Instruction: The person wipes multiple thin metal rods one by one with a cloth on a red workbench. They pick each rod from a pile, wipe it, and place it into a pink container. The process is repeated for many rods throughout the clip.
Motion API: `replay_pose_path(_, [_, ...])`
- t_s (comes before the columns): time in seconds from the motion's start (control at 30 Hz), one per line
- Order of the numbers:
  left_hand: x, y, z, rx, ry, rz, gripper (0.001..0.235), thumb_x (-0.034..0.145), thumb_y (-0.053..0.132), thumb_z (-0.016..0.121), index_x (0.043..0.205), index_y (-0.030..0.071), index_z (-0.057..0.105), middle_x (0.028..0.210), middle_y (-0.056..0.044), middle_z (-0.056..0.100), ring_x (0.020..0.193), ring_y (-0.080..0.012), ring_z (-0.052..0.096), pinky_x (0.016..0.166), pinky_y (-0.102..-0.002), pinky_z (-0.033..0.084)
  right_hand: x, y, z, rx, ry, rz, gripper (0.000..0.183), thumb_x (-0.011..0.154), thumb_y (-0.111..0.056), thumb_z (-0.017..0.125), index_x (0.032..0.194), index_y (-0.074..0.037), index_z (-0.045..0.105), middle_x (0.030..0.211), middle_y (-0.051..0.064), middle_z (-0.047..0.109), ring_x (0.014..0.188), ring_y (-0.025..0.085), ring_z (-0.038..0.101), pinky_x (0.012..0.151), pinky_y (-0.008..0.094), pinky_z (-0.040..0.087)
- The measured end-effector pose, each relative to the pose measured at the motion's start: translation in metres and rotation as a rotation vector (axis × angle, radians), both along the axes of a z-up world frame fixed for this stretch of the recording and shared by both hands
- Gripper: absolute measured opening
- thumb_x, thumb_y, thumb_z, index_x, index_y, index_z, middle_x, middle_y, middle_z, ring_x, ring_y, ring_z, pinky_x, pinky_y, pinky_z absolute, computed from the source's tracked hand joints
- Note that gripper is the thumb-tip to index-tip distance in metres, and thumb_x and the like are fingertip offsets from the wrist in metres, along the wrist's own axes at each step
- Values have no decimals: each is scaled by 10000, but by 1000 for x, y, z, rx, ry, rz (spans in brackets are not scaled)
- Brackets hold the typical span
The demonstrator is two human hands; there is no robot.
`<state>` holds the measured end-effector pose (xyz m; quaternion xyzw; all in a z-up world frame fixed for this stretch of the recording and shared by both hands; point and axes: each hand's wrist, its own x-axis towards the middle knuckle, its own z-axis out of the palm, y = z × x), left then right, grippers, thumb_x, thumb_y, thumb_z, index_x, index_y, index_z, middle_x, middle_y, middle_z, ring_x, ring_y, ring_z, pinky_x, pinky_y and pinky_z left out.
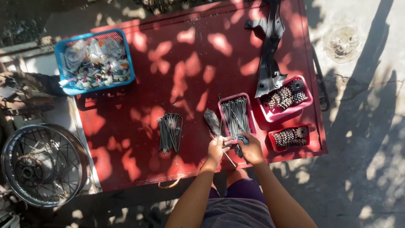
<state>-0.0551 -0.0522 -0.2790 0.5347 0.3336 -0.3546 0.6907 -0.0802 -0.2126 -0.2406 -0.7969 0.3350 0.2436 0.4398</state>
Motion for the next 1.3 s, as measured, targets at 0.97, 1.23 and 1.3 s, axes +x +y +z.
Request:
replay_pose_path(0.97, [33,-7,88,401,-358,-557,504,1008,470,526,617,174,648,571,0,664,619,-172,693,654,-295,566,82,9,126,480,-152,-511,283,905,-221,798,1086,-13,732,925,168,711,886,281,659,780,436,574])
replay_pose_path(1.23, [59,45,197,147,-672,-267,322,1029,200,612,783,49,754,512,-78,538,512,-128,487,558,-293,497,77,10,109,739,-422,-828,204,927,-177,793,1003,-5,714,815,158,690,655,267,674,643,408,606])
replay_pose_path(1.3, [55,60,193,-200,-567,-205,248,1041,146,565,1019,-8,758,767,-14,645,632,-67,476,563,-219,370,82,11,116,878,-374,-796,285,1028,-237,642,1110,37,654,910,87,688,681,139,605,585,259,486])
